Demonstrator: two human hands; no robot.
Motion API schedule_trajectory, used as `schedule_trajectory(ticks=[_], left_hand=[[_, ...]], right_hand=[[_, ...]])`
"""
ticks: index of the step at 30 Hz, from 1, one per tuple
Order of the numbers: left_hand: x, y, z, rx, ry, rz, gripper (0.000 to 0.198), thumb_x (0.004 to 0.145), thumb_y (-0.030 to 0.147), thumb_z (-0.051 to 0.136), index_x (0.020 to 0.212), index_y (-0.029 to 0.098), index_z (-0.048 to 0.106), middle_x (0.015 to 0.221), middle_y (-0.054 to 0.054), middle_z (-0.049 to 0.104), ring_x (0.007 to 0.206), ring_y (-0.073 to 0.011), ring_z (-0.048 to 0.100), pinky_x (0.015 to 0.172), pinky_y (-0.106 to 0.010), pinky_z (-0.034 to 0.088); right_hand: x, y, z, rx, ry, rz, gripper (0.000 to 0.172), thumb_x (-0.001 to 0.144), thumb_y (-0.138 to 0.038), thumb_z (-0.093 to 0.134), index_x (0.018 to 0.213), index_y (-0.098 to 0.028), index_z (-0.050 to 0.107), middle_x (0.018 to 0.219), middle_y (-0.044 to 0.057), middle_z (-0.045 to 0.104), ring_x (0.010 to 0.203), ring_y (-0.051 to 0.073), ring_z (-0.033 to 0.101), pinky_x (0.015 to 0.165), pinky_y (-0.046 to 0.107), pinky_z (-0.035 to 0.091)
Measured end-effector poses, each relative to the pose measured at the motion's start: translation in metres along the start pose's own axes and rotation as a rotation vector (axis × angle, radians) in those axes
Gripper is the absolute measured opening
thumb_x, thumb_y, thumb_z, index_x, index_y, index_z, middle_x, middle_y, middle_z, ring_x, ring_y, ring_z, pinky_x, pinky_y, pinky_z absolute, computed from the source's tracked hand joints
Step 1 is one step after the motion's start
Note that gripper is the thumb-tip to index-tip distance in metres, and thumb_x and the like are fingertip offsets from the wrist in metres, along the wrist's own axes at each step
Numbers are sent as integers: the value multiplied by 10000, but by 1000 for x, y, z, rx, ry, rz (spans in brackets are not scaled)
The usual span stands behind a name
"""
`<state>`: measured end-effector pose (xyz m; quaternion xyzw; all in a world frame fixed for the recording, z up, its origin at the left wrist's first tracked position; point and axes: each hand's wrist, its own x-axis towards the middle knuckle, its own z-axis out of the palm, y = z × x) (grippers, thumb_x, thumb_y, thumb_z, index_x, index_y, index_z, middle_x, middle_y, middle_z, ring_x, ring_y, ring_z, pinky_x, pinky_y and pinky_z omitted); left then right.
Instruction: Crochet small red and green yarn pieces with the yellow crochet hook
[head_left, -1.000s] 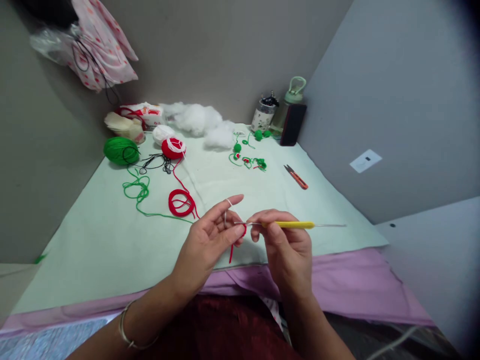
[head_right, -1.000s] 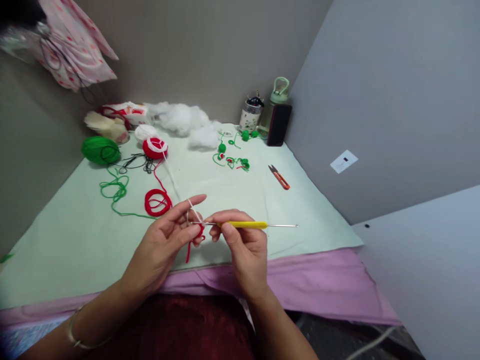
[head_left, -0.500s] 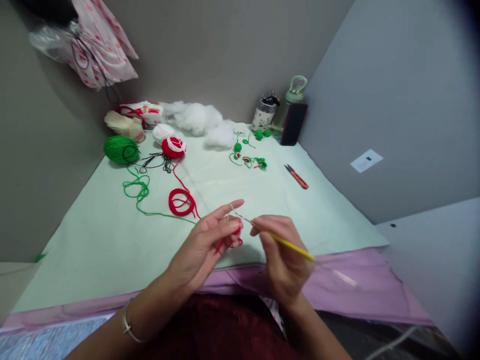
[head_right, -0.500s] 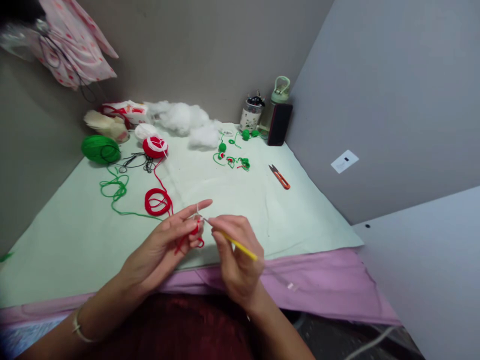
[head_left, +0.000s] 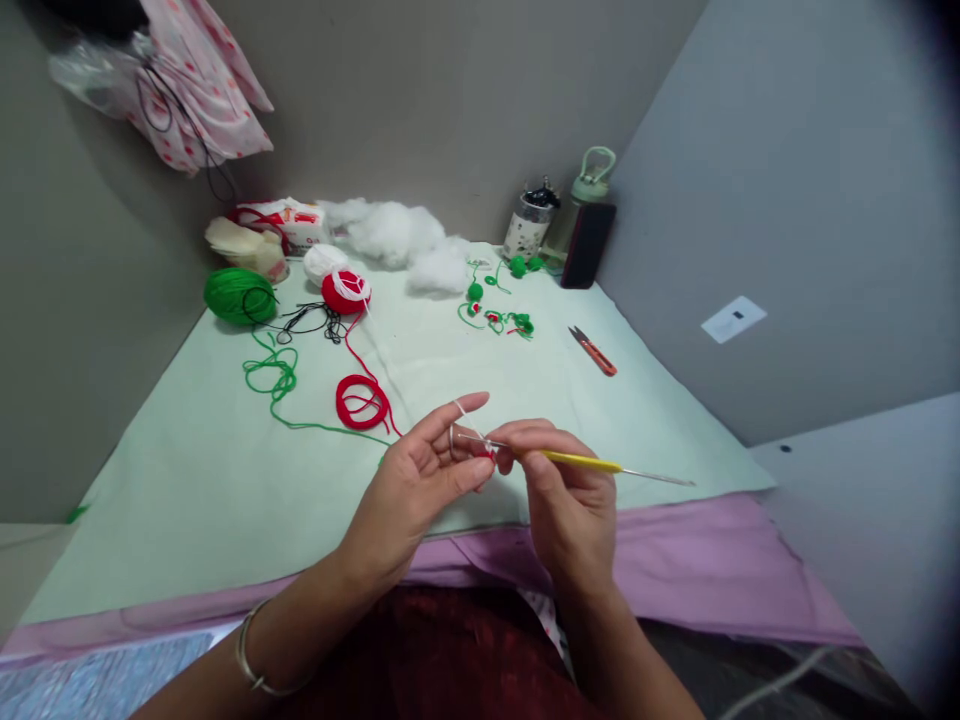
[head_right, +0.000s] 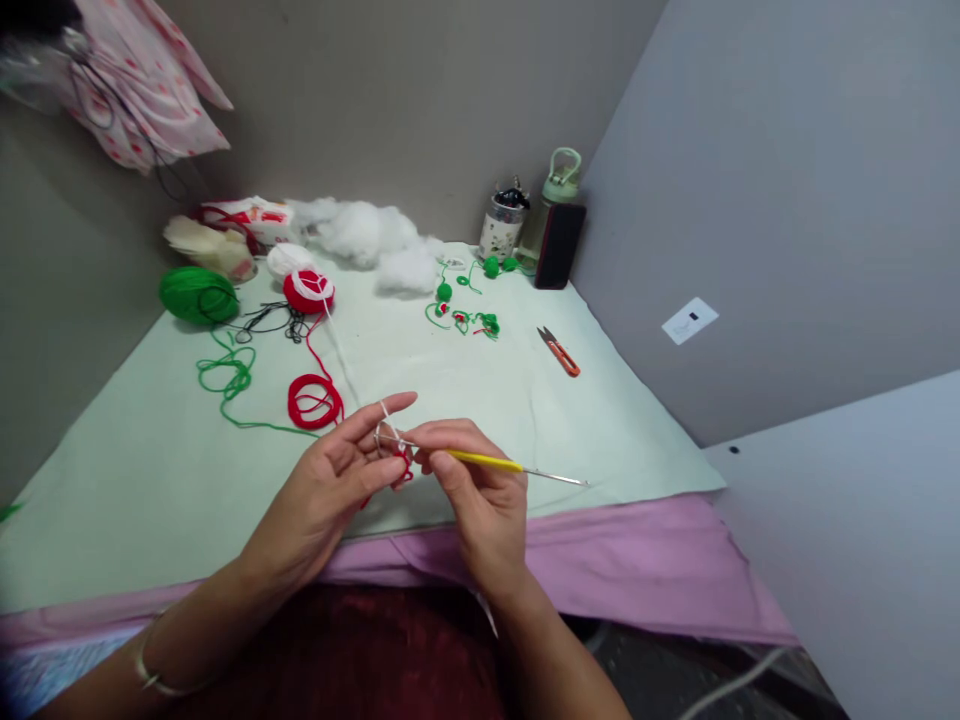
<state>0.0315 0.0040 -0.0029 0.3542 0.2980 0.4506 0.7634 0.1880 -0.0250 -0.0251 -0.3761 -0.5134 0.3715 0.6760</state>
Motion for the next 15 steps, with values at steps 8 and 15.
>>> schedule_trajectory(ticks=[8, 15], left_hand=[[-3, 0, -4, 53, 15, 45, 450, 822, 202, 894, 1252, 310, 815, 904, 13, 659, 834, -120, 612, 872, -263, 535], [-3, 4, -3, 96, 43, 40, 400, 836, 234, 868, 1232, 271, 826, 874, -1, 656, 824, -141, 601, 825, -272, 528]], right_hand=[[9, -8, 2, 185, 51, 103, 102, 995, -330, 721, 959, -254, 778, 908, 26, 776, 666, 128, 640, 665, 289, 571], [7, -10, -4, 153, 5, 88, 165, 1022, -367, 681, 938, -232, 727, 882, 37, 774, 653, 139, 659, 643, 299, 572]])
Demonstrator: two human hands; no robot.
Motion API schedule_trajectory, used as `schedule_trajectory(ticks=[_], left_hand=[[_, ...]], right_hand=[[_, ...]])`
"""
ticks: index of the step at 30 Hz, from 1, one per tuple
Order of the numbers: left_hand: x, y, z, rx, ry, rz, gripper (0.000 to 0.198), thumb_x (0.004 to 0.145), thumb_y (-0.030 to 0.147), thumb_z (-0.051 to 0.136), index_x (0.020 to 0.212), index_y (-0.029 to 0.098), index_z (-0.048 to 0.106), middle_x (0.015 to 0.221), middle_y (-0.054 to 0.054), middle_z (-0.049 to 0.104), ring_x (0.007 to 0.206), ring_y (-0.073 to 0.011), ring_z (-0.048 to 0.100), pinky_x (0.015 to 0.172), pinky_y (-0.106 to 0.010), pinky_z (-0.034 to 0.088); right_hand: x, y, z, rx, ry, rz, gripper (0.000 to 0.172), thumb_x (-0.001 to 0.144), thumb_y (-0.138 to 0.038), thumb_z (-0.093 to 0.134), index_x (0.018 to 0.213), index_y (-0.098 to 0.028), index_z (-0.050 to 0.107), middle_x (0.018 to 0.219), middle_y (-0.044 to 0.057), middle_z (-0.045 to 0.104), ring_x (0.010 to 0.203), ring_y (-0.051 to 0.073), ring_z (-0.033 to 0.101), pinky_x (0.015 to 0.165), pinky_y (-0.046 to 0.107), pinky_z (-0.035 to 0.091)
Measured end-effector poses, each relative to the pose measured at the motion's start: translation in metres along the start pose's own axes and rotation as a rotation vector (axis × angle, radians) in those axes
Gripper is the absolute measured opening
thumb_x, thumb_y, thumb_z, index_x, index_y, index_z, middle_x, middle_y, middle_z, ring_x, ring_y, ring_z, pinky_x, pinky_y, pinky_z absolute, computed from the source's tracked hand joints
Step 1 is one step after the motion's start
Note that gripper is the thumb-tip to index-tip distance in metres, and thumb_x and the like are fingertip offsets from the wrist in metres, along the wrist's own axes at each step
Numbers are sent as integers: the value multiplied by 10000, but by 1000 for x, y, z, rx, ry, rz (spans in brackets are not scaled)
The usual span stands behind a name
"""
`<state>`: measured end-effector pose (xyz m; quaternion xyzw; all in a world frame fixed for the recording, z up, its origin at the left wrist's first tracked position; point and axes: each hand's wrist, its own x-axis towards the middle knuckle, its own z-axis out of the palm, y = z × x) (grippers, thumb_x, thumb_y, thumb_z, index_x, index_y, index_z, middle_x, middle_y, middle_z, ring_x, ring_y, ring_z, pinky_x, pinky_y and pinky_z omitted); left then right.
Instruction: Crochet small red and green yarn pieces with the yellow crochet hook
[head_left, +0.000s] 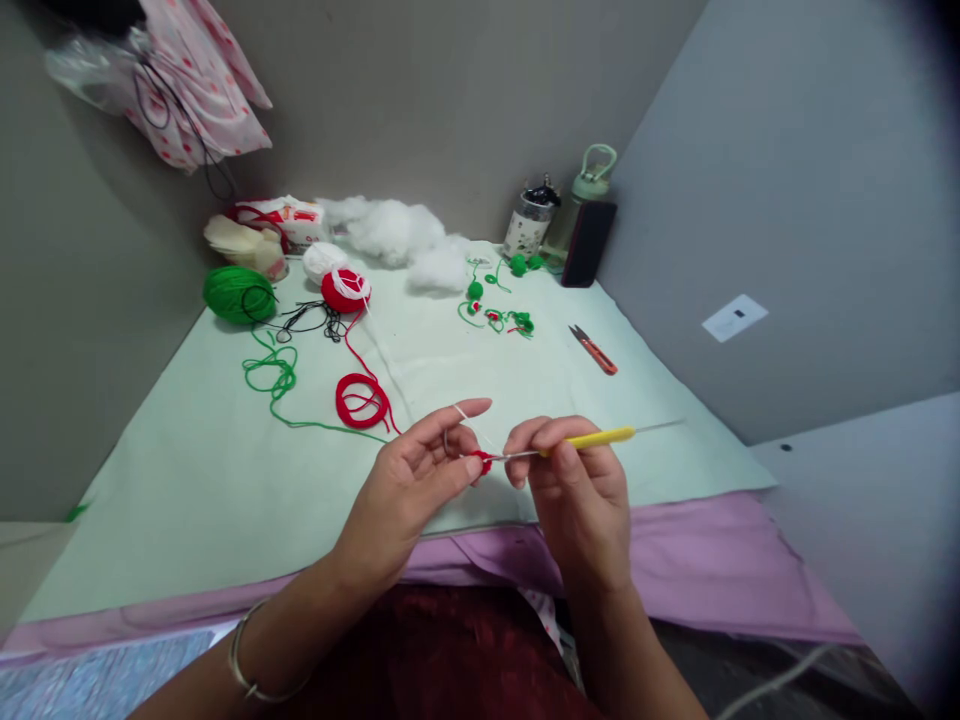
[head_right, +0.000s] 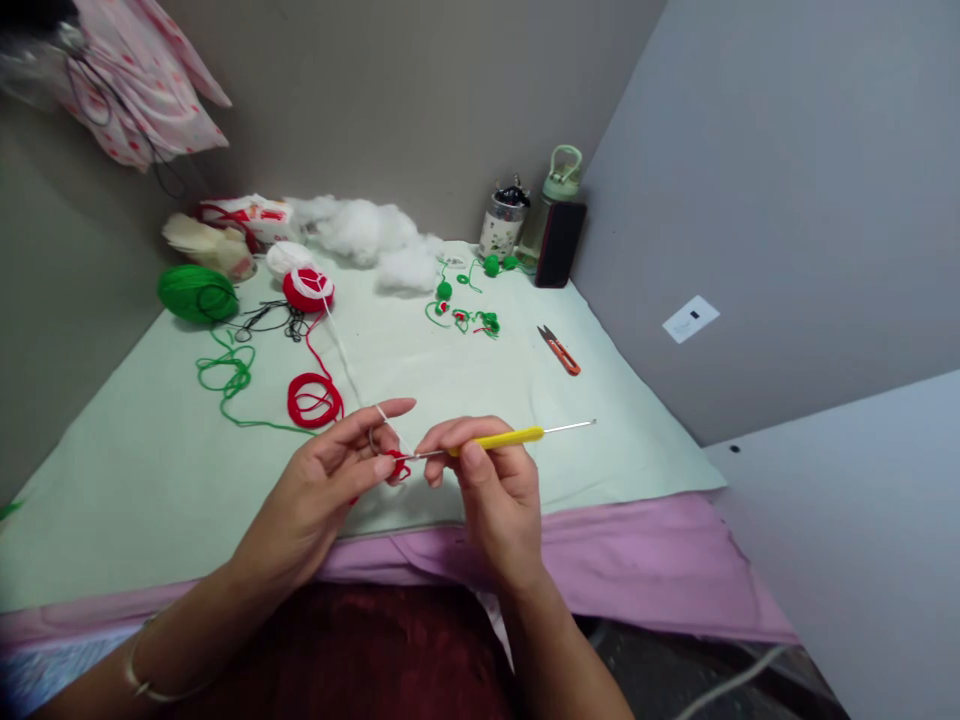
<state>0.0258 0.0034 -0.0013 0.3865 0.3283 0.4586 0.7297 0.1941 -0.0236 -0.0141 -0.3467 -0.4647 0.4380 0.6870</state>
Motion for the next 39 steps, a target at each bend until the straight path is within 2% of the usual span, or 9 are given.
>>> schedule_trajectory(ticks=[6, 14, 19, 21, 23, 29, 33, 36, 39], left_hand=[[-1, 0, 0, 18, 19, 21, 394, 831, 236, 874, 1220, 284, 830, 865, 8, 650, 814, -128, 594, 823, -253, 530], [-2, -1, 2, 178, 65, 129, 394, 842, 181, 829, 1228, 262, 813, 850, 11, 652, 820, -141, 640, 841, -274, 559], [-5, -5, 4, 363, 94, 354, 375, 877, 132, 793, 1212, 298, 822, 870, 10, 687, 846, -143, 662, 880, -273, 556], [-5, -9, 4, 428, 88, 452, 367, 895, 129, 782, 1216, 304, 822, 910, 2, 718, 868, -147, 667, 932, -285, 549], [-6, -11, 5, 429, 95, 476, 364, 899, 135, 786, 1223, 298, 817, 931, -3, 733, 881, -152, 677, 942, -290, 549], [-6, -6, 10, 279, 166, 282, 392, 839, 182, 847, 1217, 249, 775, 817, 18, 708, 840, -156, 694, 852, -272, 562], [-5, -4, 12, 162, 152, 175, 384, 819, 181, 863, 1186, 249, 775, 805, 32, 686, 820, -136, 675, 805, -239, 546], [-5, -5, 13, 18, 103, 97, 420, 803, 184, 888, 1204, 256, 785, 821, 35, 676, 792, -110, 639, 769, -207, 523], [-3, -4, 12, -194, -12, -119, 466, 804, 248, 902, 1256, 229, 789, 847, 14, 675, 768, -99, 608, 770, -210, 514]], right_hand=[[-8, 2, -4, -110, -62, -142, 185, 1077, -225, 576, 1064, -258, 757, 1006, 41, 769, 790, 158, 691, 730, 329, 573], [-14, -4, -4, -418, -93, -319, 236, 1070, -193, 555, 1126, -297, 759, 992, 50, 780, 893, 221, 723, 764, 393, 588], [-18, -5, -8, -564, -193, -354, 319, 1051, -118, 538, 1221, -302, 736, 1062, 58, 793, 995, 225, 740, 824, 404, 619], [-20, -2, -8, -579, -177, -379, 346, 1043, -94, 541, 1238, -303, 737, 1094, 64, 791, 1018, 221, 740, 837, 399, 625], [-24, 4, -8, -584, -121, -433, 376, 1031, -76, 559, 1258, -315, 740, 1131, 68, 787, 1008, 214, 743, 814, 382, 631], [-31, 17, -8, -724, -83, -571, 522, 974, -72, 673, 1406, -364, 685, 1240, 81, 779, 995, 228, 764, 798, 391, 658], [-30, 18, -6, -778, -36, -603, 506, 980, -94, 679, 1387, -395, 691, 1180, 71, 785, 926, 226, 765, 735, 384, 670], [-26, 19, -6, -900, -50, -665, 501, 953, -92, 724, 1362, -381, 717, 1100, 62, 764, 948, 226, 768, 756, 361, 685], [-23, 20, -7, -948, -75, -749, 496, 946, -101, 740, 1374, -350, 721, 1088, 54, 765, 982, 227, 774, 783, 345, 690]])
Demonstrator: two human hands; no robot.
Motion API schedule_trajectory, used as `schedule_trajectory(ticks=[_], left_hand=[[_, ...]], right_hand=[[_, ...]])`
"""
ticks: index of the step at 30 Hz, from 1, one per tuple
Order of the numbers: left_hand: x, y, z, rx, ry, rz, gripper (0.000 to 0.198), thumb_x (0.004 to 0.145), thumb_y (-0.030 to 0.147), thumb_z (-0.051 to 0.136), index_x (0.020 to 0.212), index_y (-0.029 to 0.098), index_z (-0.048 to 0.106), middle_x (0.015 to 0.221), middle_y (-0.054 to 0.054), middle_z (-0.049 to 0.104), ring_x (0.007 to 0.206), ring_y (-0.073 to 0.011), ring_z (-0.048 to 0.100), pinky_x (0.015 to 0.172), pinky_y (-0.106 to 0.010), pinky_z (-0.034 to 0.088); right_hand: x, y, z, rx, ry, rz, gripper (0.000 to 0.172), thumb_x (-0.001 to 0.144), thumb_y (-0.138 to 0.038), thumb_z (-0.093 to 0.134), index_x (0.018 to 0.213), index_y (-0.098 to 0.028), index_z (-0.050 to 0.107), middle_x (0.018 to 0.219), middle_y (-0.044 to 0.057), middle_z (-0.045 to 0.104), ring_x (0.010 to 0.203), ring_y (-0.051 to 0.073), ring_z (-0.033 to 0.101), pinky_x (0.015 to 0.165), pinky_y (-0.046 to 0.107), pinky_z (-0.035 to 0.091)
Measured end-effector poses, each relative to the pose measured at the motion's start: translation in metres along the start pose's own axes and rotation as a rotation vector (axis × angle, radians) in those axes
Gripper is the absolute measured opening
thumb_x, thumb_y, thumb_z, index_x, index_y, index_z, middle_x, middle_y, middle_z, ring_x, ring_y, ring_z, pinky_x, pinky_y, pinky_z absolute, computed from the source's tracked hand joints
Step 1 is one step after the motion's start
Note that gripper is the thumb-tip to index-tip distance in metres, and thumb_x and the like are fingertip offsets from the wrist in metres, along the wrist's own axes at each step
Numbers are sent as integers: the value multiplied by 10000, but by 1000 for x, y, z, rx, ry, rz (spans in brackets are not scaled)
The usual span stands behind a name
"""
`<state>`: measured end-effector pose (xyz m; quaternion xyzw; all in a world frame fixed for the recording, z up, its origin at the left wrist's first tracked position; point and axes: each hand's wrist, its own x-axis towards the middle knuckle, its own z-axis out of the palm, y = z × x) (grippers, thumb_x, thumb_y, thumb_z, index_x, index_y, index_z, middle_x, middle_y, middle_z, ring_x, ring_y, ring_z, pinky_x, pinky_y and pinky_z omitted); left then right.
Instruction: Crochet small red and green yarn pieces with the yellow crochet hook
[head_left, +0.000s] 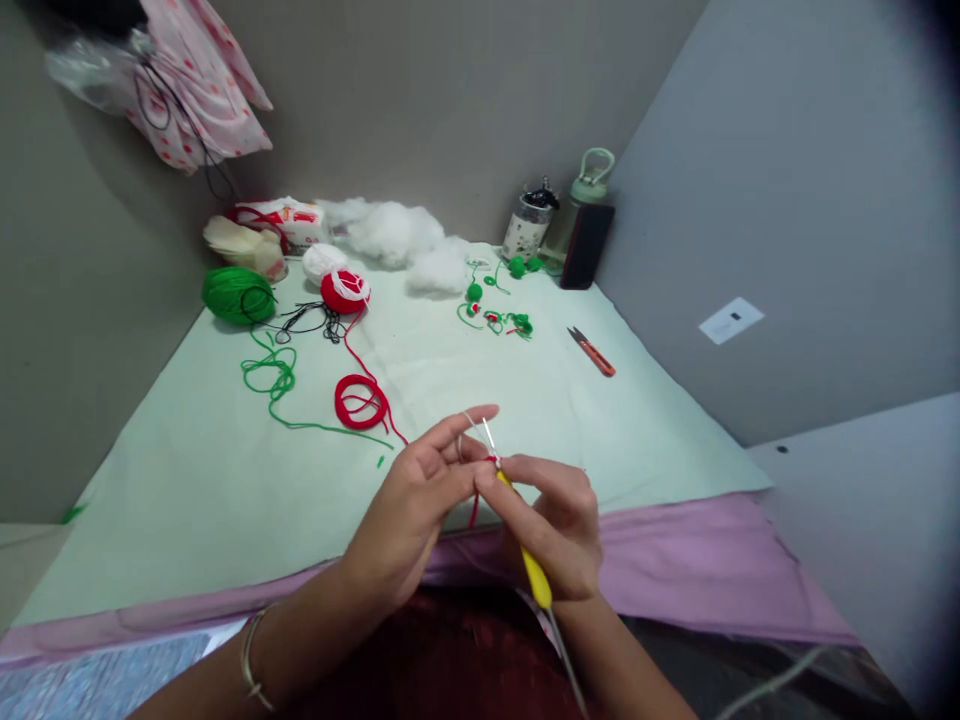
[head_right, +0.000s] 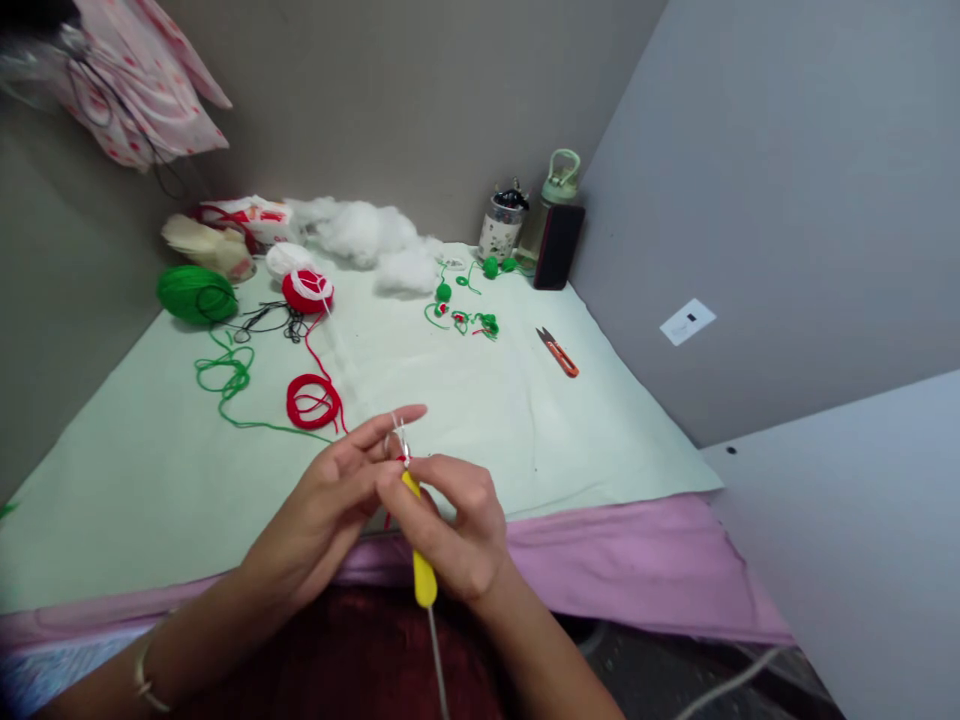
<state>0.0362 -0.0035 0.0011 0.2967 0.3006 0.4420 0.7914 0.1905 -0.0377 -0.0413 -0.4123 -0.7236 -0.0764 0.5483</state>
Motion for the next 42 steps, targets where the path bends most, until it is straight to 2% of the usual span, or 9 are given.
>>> schedule_trajectory(ticks=[3, 9, 14, 19, 22, 25, 29, 36, 42], left_hand=[[3, 3, -4, -103, -43, -138, 475, 807, 256, 897, 1267, 192, 795, 874, -15, 685, 809, -117, 627, 839, -248, 528], [5, 11, -7, 20, 50, 61, 419, 795, 192, 893, 1208, 218, 827, 793, 29, 649, 714, -86, 596, 756, -212, 497], [4, 10, -6, 80, 37, 114, 356, 811, 195, 872, 1161, 253, 852, 794, 26, 639, 720, -87, 582, 715, -201, 482], [5, 2, -9, 151, -54, 83, 378, 831, 222, 881, 1197, 307, 844, 896, 0, 690, 881, -128, 627, 873, -252, 526], [6, 0, -9, 152, -34, 92, 379, 822, 245, 902, 1190, 317, 846, 913, 4, 704, 866, -121, 634, 884, -255, 524], [7, 0, -7, 95, 14, 104, 432, 788, 253, 937, 1205, 312, 842, 870, 16, 697, 806, -103, 609, 824, -225, 513], [9, 0, -6, -65, -35, -62, 475, 780, 282, 941, 1241, 258, 831, 876, -7, 711, 810, -105, 609, 831, -219, 518], [13, 8, -16, -112, -57, -144, 441, 806, 197, 898, 1241, 192, 828, 829, 9, 679, 742, -71, 607, 834, -193, 517], [10, 10, -18, -78, -69, -158, 348, 776, 202, 902, 1121, 172, 866, 815, 6, 688, 767, -77, 629, 827, -182, 494]], right_hand=[[5, 0, -2, 139, 18, 96, 467, 997, -68, 640, 1386, -319, 706, 1157, 58, 784, 992, 210, 772, 787, 344, 679], [16, -5, -12, 525, 78, 446, 269, 1035, -130, 597, 1148, -275, 793, 975, 41, 774, 825, 186, 737, 751, 366, 631], [22, -3, -9, 778, 164, 622, 169, 1030, -207, 648, 1037, -251, 810, 913, 31, 756, 678, 139, 692, 652, 308, 597], [23, -3, -1, 714, 93, 579, 198, 1025, -175, 655, 1073, -282, 814, 1029, 38, 793, 858, 165, 721, 744, 313, 614], [21, -5, 1, 601, 74, 516, 267, 1033, -126, 624, 1119, -303, 805, 1005, 22, 788, 807, 149, 709, 733, 309, 614], [16, -7, 3, 360, 55, 352, 364, 1001, -69, 646, 1215, -324, 794, 1023, 30, 759, 868, 167, 720, 748, 317, 622], [9, -6, 7, 137, 53, 143, 468, 971, -53, 678, 1347, -324, 750, 1112, 68, 746, 952, 207, 740, 755, 342, 638], [15, -3, -2, 419, 91, 402, 286, 1018, -110, 628, 1148, -295, 803, 968, 31, 771, 851, 188, 737, 754, 354, 616], [20, 1, -10, 757, 155, 679, 151, 1014, -226, 678, 1011, -261, 824, 887, 18, 755, 660, 136, 701, 618, 294, 589]])
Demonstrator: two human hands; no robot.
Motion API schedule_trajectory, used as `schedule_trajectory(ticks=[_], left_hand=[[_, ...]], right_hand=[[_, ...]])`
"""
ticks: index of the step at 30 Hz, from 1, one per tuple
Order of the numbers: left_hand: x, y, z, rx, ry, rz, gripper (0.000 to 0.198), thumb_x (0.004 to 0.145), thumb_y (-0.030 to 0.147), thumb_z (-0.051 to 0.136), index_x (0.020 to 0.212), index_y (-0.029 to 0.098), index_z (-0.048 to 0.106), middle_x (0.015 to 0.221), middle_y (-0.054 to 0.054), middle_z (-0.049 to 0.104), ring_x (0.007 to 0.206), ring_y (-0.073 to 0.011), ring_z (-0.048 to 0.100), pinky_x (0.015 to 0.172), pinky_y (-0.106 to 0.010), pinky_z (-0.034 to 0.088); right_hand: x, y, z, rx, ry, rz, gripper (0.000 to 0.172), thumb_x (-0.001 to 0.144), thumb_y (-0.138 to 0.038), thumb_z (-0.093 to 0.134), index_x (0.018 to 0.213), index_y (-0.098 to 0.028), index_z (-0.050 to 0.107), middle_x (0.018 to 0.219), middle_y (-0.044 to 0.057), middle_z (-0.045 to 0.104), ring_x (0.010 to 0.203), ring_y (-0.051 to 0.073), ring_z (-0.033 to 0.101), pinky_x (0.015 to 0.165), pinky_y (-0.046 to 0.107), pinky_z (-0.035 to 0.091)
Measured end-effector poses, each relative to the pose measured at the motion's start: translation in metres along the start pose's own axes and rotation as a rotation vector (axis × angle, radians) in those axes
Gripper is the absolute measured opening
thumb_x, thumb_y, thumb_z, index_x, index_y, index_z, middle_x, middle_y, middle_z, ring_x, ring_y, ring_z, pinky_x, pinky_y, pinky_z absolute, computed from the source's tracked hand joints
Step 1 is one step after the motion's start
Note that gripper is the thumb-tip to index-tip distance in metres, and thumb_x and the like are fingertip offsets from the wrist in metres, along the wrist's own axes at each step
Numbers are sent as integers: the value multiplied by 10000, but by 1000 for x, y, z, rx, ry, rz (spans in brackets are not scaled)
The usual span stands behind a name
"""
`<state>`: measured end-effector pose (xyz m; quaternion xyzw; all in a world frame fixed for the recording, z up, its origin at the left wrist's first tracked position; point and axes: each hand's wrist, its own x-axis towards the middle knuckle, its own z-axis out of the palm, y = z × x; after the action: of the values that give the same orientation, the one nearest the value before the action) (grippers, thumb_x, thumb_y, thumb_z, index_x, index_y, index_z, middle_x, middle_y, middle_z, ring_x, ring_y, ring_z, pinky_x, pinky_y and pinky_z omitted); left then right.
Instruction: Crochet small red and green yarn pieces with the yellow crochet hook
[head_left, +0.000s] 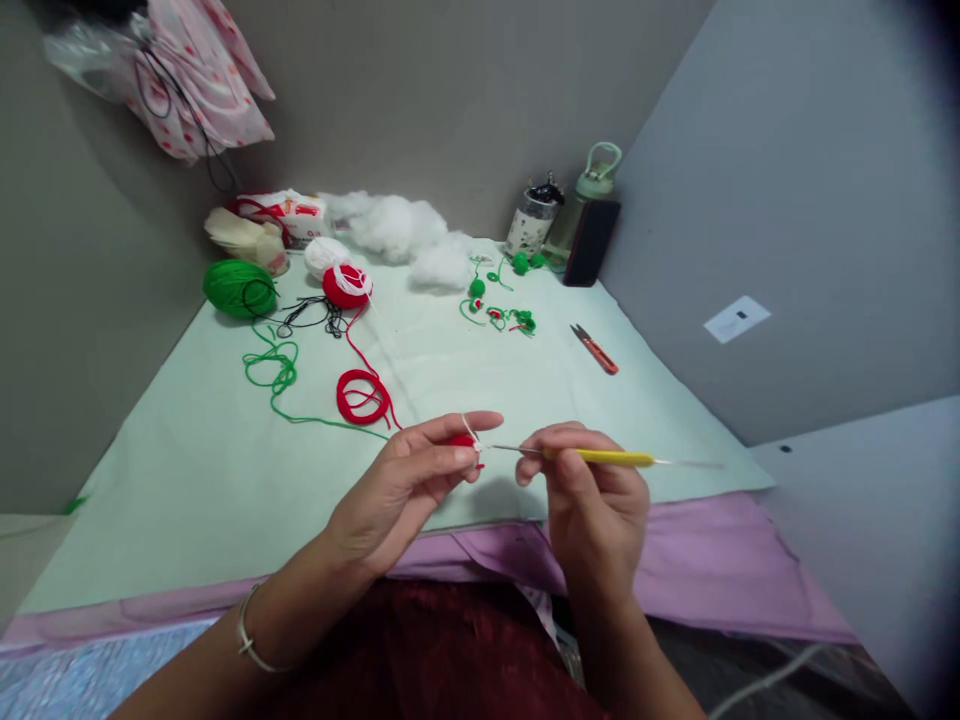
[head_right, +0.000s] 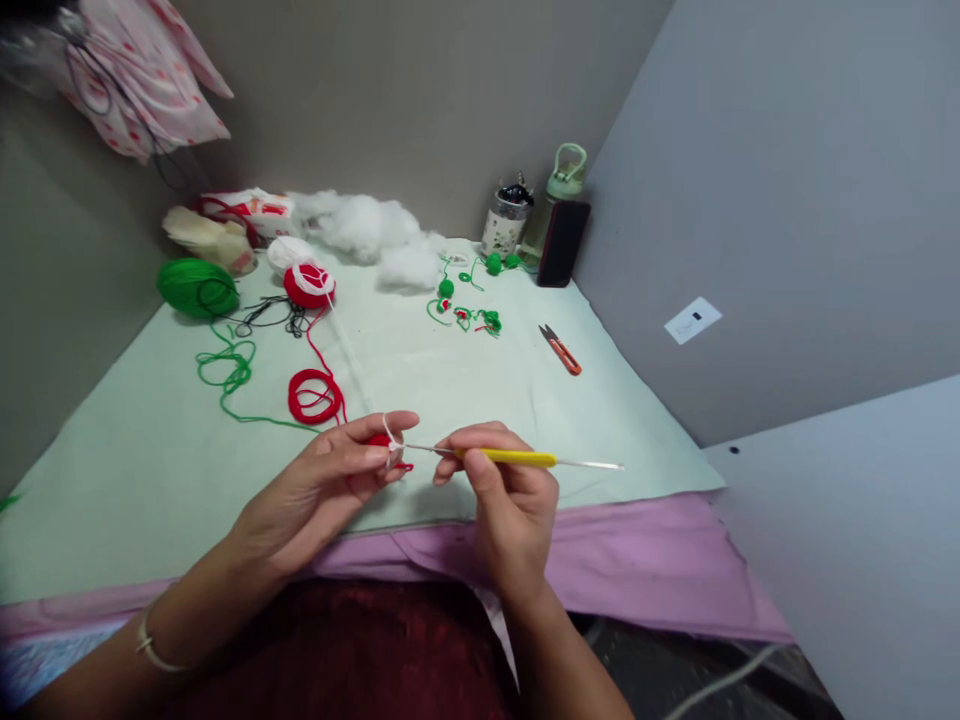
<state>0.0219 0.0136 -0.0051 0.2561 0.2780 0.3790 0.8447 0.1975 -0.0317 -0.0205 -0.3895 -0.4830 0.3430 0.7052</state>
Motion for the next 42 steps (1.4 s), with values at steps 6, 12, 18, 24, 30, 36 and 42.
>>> schedule_trajectory(ticks=[6, 12, 18, 24, 30, 36, 42], left_hand=[[-1, -11, 8, 159, -23, 111, 311, 832, 239, 891, 1139, 276, 857, 917, -11, 789, 883, -122, 684, 889, -236, 502], [-6, -10, 4, 330, 46, 250, 279, 896, 330, 854, 1175, 321, 845, 984, -3, 781, 853, -130, 697, 853, -256, 550], [-8, -10, 0, 358, 32, 251, 277, 899, 316, 847, 1176, 296, 839, 982, -15, 792, 860, -155, 733, 886, -292, 592], [-9, -5, 0, 450, 31, 243, 345, 897, 332, 843, 1238, 290, 812, 1095, -43, 814, 1041, -209, 732, 996, -335, 557], [-9, 1, 0, 677, 133, 386, 196, 888, 294, 825, 1079, 277, 863, 1002, -44, 763, 933, -203, 683, 883, -322, 528], [-7, 0, 2, 628, 208, 399, 299, 822, 230, 866, 1119, 260, 862, 733, 16, 649, 662, -130, 560, 680, -269, 494], [-6, -2, 0, 288, 63, 211, 326, 816, 269, 899, 1136, 237, 844, 825, -4, 727, 632, -111, 661, 646, -244, 578]], right_hand=[[1, 3, 5, 42, -86, 26, 131, 1005, -251, 697, 1000, -266, 828, 954, 38, 776, 764, 154, 695, 667, 304, 595], [-1, 7, 5, -1, -121, 0, 198, 1034, -192, 642, 1064, -292, 810, 1024, 30, 803, 774, 144, 682, 702, 313, 576], [0, 8, 5, 20, -129, 4, 159, 1036, -222, 653, 1044, -281, 800, 1020, 29, 800, 808, 150, 693, 718, 304, 576], [0, 9, 9, 6, -141, -2, 148, 1034, -244, 651, 1031, -274, 797, 1007, 43, 816, 768, 160, 701, 687, 315, 582], [1, 9, 7, 19, -142, 3, 140, 1035, -245, 652, 1025, -271, 790, 990, 39, 813, 805, 162, 701, 693, 306, 574], [1, 11, 9, 61, -150, 38, 125, 1039, -289, 660, 1022, -262, 781, 1000, 47, 815, 738, 144, 681, 657, 289, 552], [4, 9, 11, 167, -92, 129, 89, 1011, -318, 703, 975, -261, 760, 952, 27, 812, 662, 119, 656, 623, 257, 552]])
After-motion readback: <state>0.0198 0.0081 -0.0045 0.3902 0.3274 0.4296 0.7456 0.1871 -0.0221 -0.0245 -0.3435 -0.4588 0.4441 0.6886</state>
